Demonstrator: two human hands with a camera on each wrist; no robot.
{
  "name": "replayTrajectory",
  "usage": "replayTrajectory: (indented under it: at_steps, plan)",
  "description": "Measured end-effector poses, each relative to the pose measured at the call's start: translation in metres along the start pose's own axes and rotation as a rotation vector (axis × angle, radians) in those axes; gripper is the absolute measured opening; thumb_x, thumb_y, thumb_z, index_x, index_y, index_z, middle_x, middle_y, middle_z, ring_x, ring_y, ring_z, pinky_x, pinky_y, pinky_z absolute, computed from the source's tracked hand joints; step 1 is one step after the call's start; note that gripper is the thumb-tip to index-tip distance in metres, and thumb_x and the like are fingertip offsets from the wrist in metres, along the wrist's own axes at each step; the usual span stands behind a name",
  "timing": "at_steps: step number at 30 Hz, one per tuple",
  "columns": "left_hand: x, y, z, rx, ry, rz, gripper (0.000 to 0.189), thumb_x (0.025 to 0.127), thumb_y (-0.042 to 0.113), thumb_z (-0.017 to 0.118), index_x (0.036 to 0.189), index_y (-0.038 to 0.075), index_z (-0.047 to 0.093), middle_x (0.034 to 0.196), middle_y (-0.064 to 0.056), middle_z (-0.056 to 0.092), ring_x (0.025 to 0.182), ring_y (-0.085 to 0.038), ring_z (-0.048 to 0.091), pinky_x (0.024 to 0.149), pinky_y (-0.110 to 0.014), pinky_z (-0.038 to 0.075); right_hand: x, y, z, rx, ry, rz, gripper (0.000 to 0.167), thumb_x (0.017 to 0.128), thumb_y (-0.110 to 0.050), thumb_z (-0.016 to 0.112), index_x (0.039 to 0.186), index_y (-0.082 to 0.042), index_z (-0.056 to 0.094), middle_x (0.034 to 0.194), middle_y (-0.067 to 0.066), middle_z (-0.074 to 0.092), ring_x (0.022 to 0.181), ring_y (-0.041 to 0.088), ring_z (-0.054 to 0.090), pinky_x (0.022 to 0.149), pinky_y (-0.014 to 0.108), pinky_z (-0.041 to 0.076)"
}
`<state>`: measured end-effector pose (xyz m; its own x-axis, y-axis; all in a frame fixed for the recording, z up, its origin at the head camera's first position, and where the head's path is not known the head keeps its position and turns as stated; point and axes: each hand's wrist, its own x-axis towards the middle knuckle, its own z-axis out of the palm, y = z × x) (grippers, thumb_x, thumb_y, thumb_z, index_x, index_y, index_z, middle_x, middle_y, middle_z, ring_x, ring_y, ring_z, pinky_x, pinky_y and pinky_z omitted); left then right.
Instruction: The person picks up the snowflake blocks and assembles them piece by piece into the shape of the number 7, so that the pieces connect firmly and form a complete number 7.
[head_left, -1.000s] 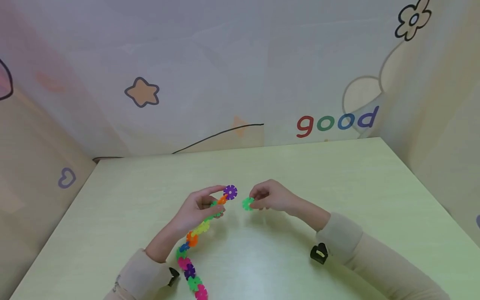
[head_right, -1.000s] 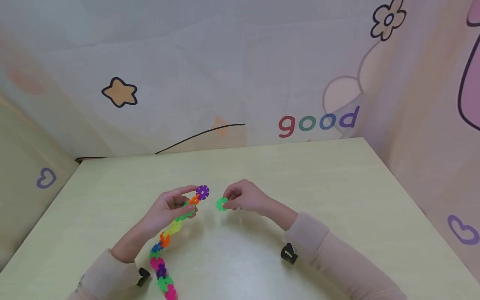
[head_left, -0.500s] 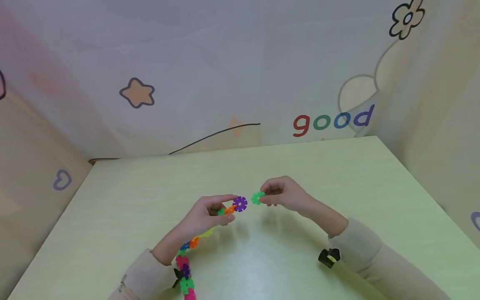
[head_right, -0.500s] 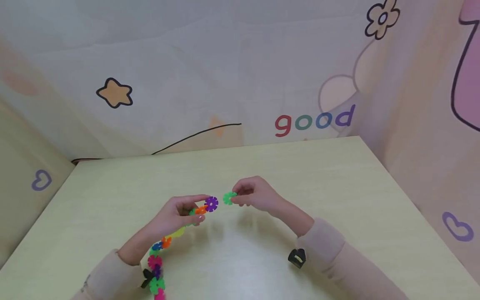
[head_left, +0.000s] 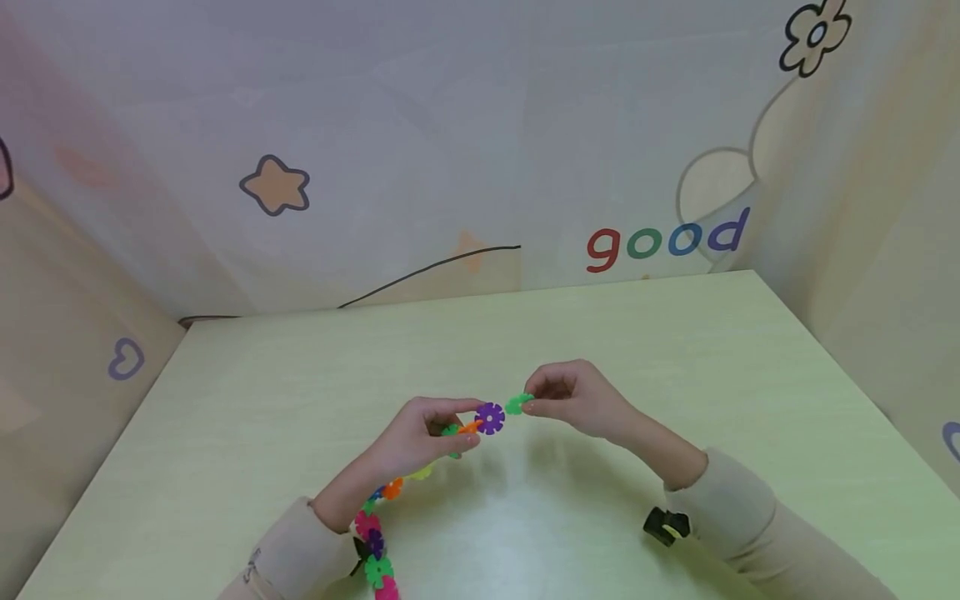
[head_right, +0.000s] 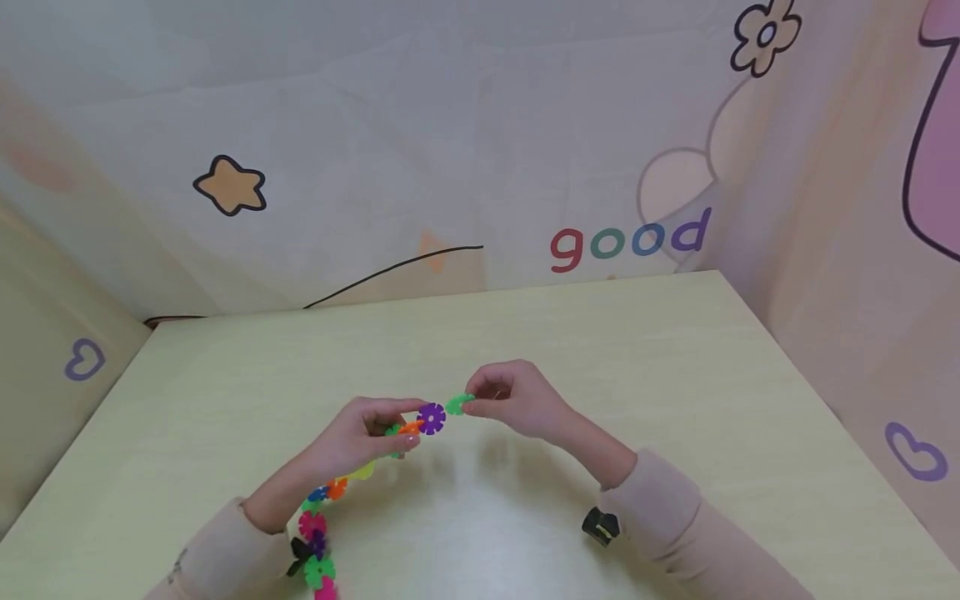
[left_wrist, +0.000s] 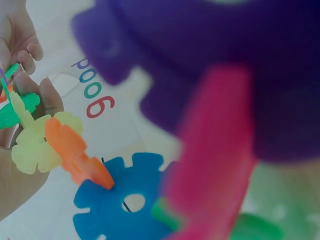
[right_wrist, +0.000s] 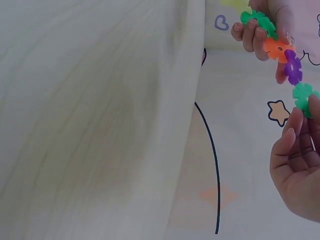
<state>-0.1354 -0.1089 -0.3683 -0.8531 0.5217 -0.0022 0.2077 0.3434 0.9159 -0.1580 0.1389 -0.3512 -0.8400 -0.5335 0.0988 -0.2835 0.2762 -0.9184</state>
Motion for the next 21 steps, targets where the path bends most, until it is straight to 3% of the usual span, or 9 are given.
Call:
replayTrajectory:
  at_steps: [9, 12, 17, 21]
  plan:
    - [0.001, 0.002, 0.002, 0.004, -0.001, 0.004, 0.039, 0.083, 0.012, 0.066, 0.121, 0.01, 0.06, 0.07, -0.009, 0.062, 0.061, -0.036, 0.053, 0.045, -0.019, 0.035, 0.002, -0.002, 0.006, -0.122, -0.005, -0.115, 0.004, 0.08, -0.006, 0.069, 0.082, -0.004, 0.066, 0.078, 0.002, 0.064, 0.07, 0.016, 0.056, 0.064, 0.027, 0.049]
    - [0.002, 0.004, 0.004, 0.017, 0.002, 0.003, 0.037, 0.083, 0.013, 0.067, 0.12, 0.009, 0.061, 0.069, -0.008, 0.062, 0.059, -0.029, 0.054, 0.046, -0.019, 0.035, 0.003, -0.002, 0.007, -0.145, -0.01, -0.132, 0.004, 0.08, -0.007, 0.069, 0.081, -0.004, 0.067, 0.077, 0.001, 0.064, 0.07, 0.015, 0.055, 0.064, 0.026, 0.049]
    - [0.0, 0.016, 0.005, 0.011, 0.007, 0.0, 0.035, 0.083, 0.007, 0.065, 0.118, 0.003, 0.061, 0.071, -0.01, 0.064, 0.055, -0.021, 0.051, 0.046, -0.018, 0.035, 0.003, -0.005, 0.008, -0.148, -0.001, -0.165, 0.004, 0.079, -0.005, 0.07, 0.077, -0.004, 0.066, 0.074, 0.0, 0.064, 0.065, 0.014, 0.053, 0.06, 0.026, 0.046]
    - [0.0, 0.016, 0.003, 0.01, 0.009, 0.003, 0.036, 0.084, 0.009, 0.065, 0.118, 0.002, 0.06, 0.078, -0.008, 0.066, 0.056, -0.019, 0.052, 0.047, -0.018, 0.037, 0.004, -0.006, 0.01, -0.129, 0.008, -0.2, 0.005, 0.078, -0.003, 0.07, 0.074, -0.005, 0.066, 0.071, 0.001, 0.063, 0.062, 0.014, 0.051, 0.058, 0.026, 0.045]
